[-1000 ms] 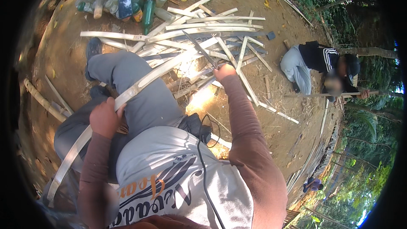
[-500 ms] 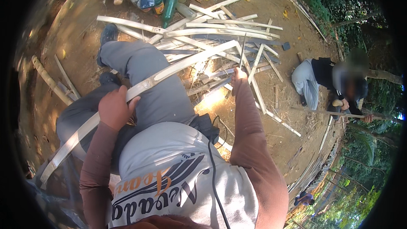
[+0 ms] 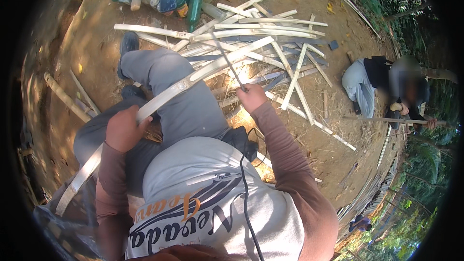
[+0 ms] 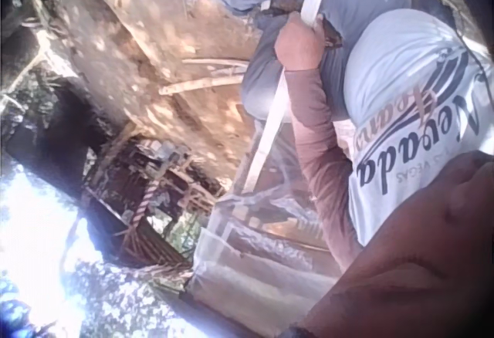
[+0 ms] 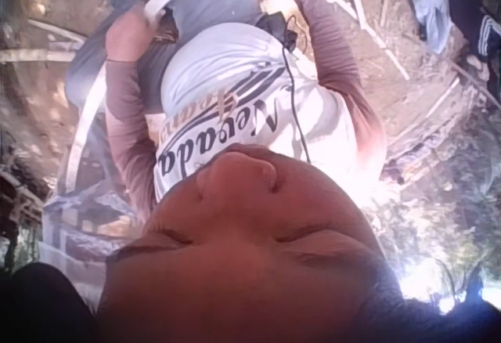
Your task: The person shaves a long strip of bamboo with a knife to smooth its surface and edges.
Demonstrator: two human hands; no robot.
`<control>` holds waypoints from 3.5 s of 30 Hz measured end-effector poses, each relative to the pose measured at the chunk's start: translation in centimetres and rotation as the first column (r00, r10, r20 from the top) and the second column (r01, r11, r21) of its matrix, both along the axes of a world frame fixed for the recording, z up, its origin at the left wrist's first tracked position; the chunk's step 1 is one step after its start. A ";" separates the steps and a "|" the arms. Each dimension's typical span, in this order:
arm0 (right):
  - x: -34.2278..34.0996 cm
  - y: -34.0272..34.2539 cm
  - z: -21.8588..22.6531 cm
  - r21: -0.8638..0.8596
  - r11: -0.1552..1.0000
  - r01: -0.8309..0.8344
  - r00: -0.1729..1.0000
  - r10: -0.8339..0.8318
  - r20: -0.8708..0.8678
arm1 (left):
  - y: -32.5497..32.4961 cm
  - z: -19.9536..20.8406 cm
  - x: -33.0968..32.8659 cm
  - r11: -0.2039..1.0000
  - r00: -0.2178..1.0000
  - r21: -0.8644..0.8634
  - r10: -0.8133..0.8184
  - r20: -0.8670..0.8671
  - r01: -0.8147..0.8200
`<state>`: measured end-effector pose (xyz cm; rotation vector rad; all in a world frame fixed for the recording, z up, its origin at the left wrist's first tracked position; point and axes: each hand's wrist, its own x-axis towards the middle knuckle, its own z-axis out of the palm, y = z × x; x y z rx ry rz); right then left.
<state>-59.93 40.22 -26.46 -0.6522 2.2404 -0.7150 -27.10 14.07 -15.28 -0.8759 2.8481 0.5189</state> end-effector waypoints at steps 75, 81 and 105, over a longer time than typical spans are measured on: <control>0.8 -2.9 -1.7 -0.079 0.997 0.025 0.987 -0.037 -0.156 | -2.9 3.2 -3.2 0.975 0.958 0.182 0.070 0.278 -0.124; -2.6 -0.3 -10.4 0.181 0.980 0.077 0.980 -0.041 -0.197 | -2.4 1.0 -2.5 0.954 0.965 0.273 0.048 0.256 -0.120; -1.5 1.2 -7.5 -0.112 0.988 0.110 0.974 -0.130 -0.185 | -6.6 3.8 -0.3 0.797 0.927 0.532 0.089 0.364 -0.286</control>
